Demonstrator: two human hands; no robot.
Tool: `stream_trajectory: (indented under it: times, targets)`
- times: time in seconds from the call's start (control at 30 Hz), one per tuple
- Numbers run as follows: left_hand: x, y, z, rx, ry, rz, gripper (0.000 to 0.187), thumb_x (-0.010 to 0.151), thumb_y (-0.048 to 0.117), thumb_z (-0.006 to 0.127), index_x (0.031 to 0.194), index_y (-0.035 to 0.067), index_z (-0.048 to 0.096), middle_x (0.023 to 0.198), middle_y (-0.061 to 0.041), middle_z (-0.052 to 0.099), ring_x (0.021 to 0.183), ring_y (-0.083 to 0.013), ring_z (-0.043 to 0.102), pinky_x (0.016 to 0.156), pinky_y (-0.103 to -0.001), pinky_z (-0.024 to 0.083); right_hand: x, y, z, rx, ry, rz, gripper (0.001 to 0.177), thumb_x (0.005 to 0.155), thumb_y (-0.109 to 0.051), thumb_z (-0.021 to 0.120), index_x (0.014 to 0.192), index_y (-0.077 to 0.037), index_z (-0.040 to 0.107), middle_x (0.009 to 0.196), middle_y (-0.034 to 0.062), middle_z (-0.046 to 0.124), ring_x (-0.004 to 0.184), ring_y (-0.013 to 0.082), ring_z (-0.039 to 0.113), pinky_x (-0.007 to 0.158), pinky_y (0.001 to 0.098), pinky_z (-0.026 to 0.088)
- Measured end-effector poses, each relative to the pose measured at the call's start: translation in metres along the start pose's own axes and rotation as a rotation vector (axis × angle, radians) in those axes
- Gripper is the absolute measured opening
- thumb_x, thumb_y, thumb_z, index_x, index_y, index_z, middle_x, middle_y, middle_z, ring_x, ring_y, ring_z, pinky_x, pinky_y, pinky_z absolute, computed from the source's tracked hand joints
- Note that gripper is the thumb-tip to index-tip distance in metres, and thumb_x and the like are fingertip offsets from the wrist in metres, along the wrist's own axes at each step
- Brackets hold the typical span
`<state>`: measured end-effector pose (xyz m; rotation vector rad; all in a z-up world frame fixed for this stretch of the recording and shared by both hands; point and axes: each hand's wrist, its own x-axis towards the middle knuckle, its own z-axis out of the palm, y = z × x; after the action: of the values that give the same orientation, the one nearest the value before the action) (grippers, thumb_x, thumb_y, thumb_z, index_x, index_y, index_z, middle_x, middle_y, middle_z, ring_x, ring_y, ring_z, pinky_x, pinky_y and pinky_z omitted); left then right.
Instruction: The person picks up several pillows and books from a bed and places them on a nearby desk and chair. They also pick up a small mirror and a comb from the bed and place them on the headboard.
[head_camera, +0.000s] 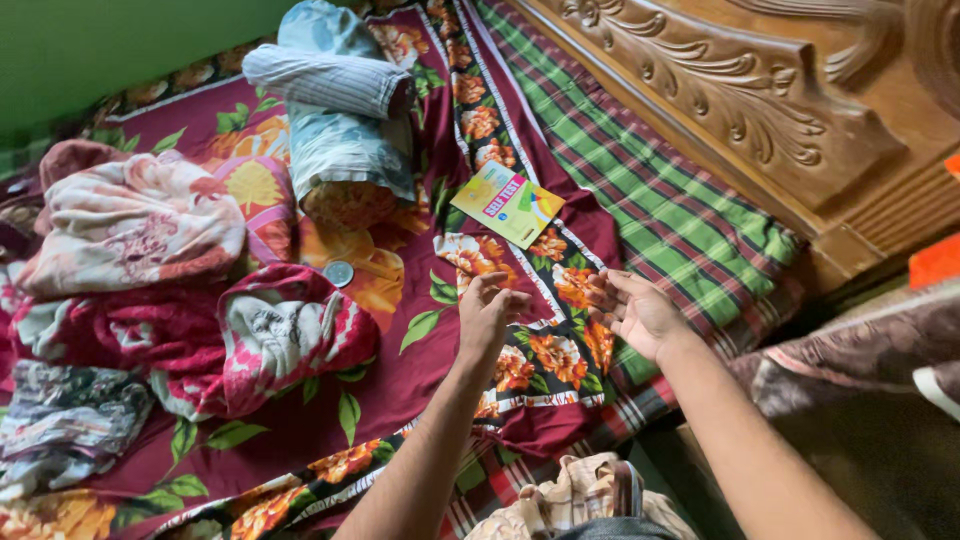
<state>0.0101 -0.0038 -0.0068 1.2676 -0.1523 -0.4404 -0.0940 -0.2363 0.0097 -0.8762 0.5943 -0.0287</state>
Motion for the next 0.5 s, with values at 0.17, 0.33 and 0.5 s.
stream_trajectory:
  times: [0.17,0.33,0.5]
  targets:
    - [0.057,-0.026,-0.006,0.024,0.124,-0.084,0.031,0.096,0.006,0.052,0.126,-0.001,0.056,0.093,-0.013,0.076,0.078,-0.0161,0.071,0.072,-0.029,0.056,0.09,-0.004,-0.012,-0.103,-0.004,0.132,0.018,0.1,-0.024,0.059,0.11,-0.01,0.065,0.11,0.006,0.074,0.103,0.0187,0.071,0.088,0.0408,0.057]
    - [0.115,-0.061,-0.007,0.057,0.222,-0.142,0.027,0.098,0.008,0.05,0.122,-0.001,0.06,0.093,-0.012,0.077,0.075,-0.0153,0.07,0.064,-0.029,0.053,0.173,-0.013,-0.035,-0.123,-0.044,0.214,0.016,0.102,-0.02,0.06,0.111,-0.008,0.066,0.112,0.008,0.072,0.105,0.0204,0.071,0.093,0.0419,0.057]
    - [0.182,-0.124,-0.015,-0.029,0.217,-0.156,0.025,0.101,0.009,0.051,0.123,-0.001,0.059,0.095,-0.014,0.077,0.073,-0.0145,0.069,0.064,-0.027,0.053,0.244,-0.002,-0.066,-0.17,-0.05,0.24,0.013,0.102,-0.016,0.059,0.111,-0.009,0.064,0.113,0.0089,0.072,0.103,0.0221,0.07,0.089,0.0408,0.057]
